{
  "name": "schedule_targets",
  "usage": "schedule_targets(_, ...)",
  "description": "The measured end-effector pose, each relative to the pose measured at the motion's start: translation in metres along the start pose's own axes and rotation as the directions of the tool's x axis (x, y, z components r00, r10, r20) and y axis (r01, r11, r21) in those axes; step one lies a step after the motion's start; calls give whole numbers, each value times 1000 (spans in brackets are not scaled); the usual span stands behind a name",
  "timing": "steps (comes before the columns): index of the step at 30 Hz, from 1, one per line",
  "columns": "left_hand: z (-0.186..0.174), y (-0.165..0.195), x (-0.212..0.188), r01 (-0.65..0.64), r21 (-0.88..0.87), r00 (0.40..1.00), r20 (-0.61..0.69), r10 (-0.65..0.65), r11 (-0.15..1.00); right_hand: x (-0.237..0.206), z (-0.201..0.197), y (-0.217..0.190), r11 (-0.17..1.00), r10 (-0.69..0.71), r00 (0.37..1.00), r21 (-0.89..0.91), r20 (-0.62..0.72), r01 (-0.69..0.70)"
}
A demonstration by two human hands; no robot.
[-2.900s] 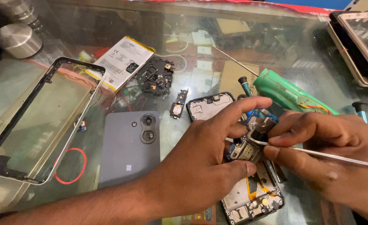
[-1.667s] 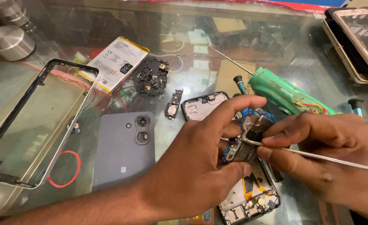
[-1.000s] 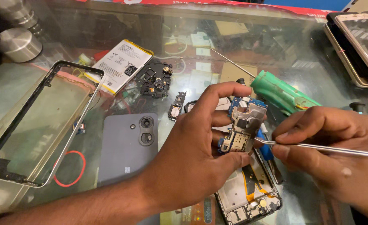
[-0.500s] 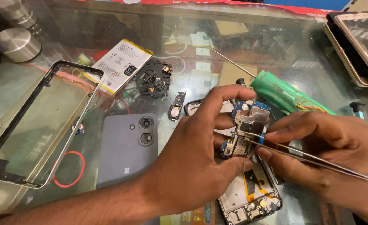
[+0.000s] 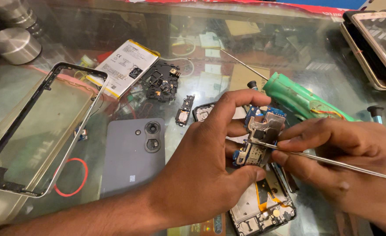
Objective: The person repairs a disassembled smartphone at a glass workbench, holding the exposed motherboard with one hand and using tweezers to lift, reposition, and press small internal components and connectors. They rework several areas of the board and handle the phone frame and other disassembled parts on the bench.
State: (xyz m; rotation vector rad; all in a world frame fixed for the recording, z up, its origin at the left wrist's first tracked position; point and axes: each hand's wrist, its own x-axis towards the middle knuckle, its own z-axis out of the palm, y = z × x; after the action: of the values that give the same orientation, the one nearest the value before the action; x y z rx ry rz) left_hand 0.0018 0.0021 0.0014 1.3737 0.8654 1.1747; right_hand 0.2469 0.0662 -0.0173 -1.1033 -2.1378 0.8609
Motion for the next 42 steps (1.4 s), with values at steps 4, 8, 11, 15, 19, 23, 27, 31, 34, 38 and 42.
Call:
schedule_targets(4,1,1,0,-8,51,1000,-24,10,999,-1,-3,0,976,123,992,180,18,-124)
schedule_targets(8,1,0,0,27,-5,999,-23,-27,1000,-1,0,-3,972,159,986,180,-53,-147)
schedule_targets(11,1,-1,0,21,11,999,-43,-21,1000,0,2,-6,991,24,998,134,-54,-17)
schedule_targets(15,1,-1,-1,-54,9,997,-58,54,999,0,3,-9,982,-64,998,178,-4,63)
schedule_targets(19,0,-1,-2,35,-45,999,-28,-36,998,3,3,-11,987,-145,989,70,-37,147)
schedule_targets(23,-1,-4,0,53,-112,998,-39,-58,992,2,2,-13,989,-67,997,134,-26,70)
schedule_targets(27,-1,-5,1,66,-18,992,-105,-68,998,1,1,-14,976,-39,999,212,-9,40)
schedule_targets(31,-1,-5,1,28,-21,994,-102,-30,999,0,2,-13,987,-118,992,107,-31,121)
schedule_targets(34,0,-6,1,-44,2,993,-108,44,999,-1,2,-13,989,-146,988,-8,-47,145)
schedule_targets(38,1,-6,0,-96,26,990,-105,98,995,-1,7,-16,985,-162,983,-79,-86,155)
schedule_targets(42,2,-4,-2,-123,41,989,-75,126,992,2,7,-22,978,-173,984,-124,-38,167)
